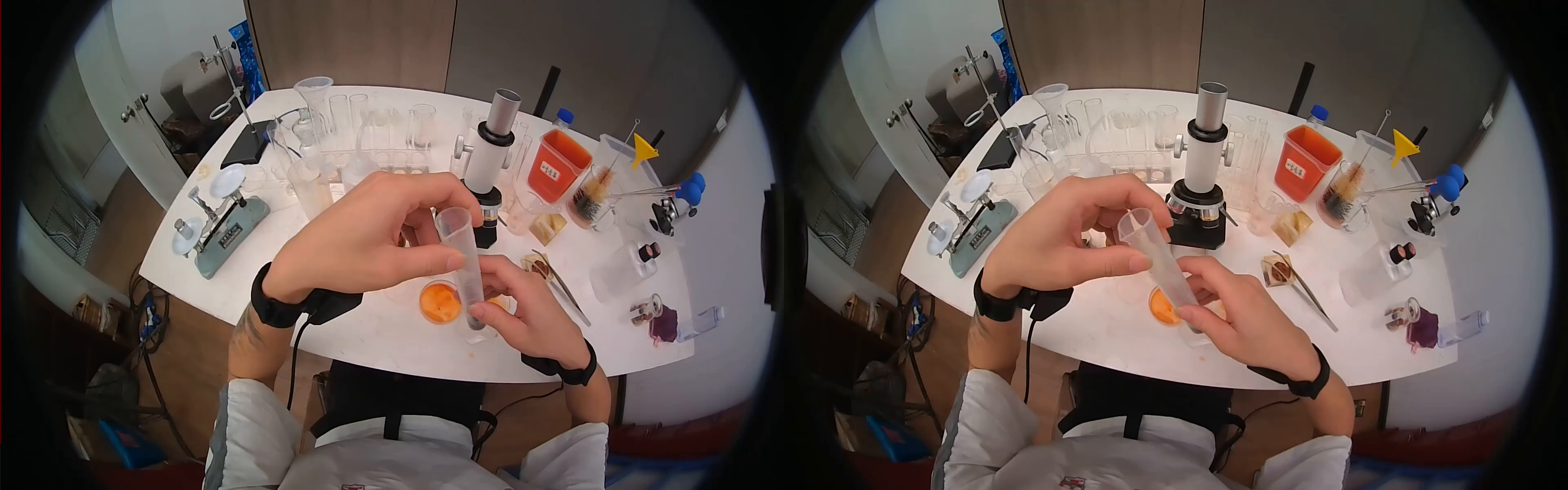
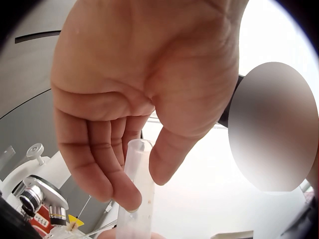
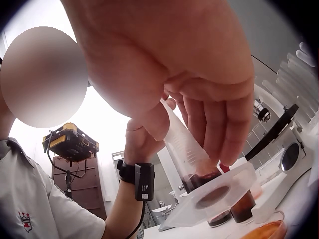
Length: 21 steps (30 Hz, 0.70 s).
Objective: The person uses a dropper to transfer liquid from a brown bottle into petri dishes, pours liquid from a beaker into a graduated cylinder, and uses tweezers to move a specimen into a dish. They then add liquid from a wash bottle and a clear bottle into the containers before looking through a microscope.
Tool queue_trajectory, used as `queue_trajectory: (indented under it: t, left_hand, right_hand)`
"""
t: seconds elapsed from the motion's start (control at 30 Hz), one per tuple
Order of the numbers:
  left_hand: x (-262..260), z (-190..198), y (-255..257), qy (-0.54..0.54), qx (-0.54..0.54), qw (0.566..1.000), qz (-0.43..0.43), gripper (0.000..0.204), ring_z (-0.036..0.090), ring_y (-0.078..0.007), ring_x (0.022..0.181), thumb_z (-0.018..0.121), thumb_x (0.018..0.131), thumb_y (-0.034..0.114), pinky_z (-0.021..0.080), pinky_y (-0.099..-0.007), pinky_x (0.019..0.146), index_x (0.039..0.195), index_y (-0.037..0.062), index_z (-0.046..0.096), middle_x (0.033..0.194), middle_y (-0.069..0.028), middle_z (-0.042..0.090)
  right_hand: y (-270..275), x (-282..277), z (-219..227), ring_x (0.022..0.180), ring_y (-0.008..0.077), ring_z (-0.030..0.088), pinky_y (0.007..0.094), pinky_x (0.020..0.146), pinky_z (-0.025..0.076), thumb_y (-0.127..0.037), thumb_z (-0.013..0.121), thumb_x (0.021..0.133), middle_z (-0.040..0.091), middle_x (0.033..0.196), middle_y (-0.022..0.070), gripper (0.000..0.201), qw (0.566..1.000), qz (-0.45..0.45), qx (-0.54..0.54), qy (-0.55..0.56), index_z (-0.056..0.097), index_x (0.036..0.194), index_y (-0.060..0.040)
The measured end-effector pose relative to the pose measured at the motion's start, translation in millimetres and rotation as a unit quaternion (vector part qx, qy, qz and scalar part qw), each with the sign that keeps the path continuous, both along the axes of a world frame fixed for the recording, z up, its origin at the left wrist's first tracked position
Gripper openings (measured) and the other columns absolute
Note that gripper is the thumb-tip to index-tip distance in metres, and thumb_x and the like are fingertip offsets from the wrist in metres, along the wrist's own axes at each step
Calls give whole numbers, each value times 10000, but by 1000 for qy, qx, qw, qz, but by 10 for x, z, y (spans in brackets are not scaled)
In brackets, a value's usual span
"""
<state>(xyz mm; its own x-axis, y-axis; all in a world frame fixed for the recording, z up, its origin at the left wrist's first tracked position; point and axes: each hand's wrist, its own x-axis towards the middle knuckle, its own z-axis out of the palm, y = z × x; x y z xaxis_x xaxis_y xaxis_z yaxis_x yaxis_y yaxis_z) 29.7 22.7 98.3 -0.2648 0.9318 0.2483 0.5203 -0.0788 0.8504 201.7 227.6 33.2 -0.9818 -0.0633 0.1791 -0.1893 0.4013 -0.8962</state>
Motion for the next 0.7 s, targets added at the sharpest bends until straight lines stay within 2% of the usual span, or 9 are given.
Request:
queue_trajectory:
  t: [0.07,0.1,0.2,0.23,0.33,0.37,0.47,0.57,0.7]
  left_hand:
    - [8,-86,21,-29,12,999,-3,443,694,-85,915,778,904,21,546,-247,748,1321,20,629,1098,-64,733]
    - [4,-112,5,-9,8,1000,12,507,693,-72,861,782,889,17,544,-241,741,1368,29,614,1112,-70,735]
    - [-61,-169,-95,0,12,998,68,528,669,-58,774,778,891,25,538,-229,712,1390,36,606,1098,-70,737]
    - [-106,-227,-104,19,41,994,97,407,635,-50,676,768,901,37,508,-215,635,1293,23,662,978,-50,743]
    - [-293,-423,-112,84,26,983,163,247,621,-48,646,757,911,43,466,-203,571,1151,8,711,831,-14,724]
    - [-300,-500,-74,85,65,979,174,95,613,-64,598,745,919,55,439,-215,539,1000,7,731,720,-4,694]
    - [-362,-687,-7,229,80,954,175,60,618,-123,561,750,917,82,458,-259,537,938,29,731,686,-40,687]
    - [-373,-808,60,287,124,931,186,68,631,-199,549,759,908,106,476,-308,542,882,53,725,669,-71,679]
    - [-399,-851,53,306,138,922,191,73,650,-231,565,764,900,119,486,-332,551,879,68,717,673,-74,685]
  right_hand:
    - [92,90,9,899,285,743,352,842,582,-102,763,948,745,1029,160,418,997,-15,79,0,615,1320,19]
    - [156,143,21,857,272,741,346,818,585,-92,772,938,748,993,153,400,993,-22,117,-1,631,1294,25]
    - [312,283,77,832,267,721,347,805,586,-94,794,915,740,987,156,364,985,-53,166,-9,668,1234,27]
    - [366,324,104,852,291,731,355,796,589,-83,799,895,740,1013,164,360,974,-69,214,-15,683,1222,15]
    - [553,408,87,864,325,729,366,783,587,-77,798,886,742,1050,173,350,953,-85,289,-41,698,1212,1]
    - [589,417,77,868,350,725,392,779,584,-79,803,868,745,1090,182,353,947,-86,306,-47,705,1198,-2]
    - [664,422,18,836,320,701,381,766,569,-64,805,849,732,1012,171,384,938,-70,333,-67,700,1211,4]
    - [640,380,-58,824,344,687,396,768,564,-78,812,844,721,986,164,369,923,-56,367,-103,714,1193,-17]
    - [610,338,-122,826,364,679,405,768,560,-88,820,834,712,972,159,362,914,-36,395,-88,724,1178,-32]
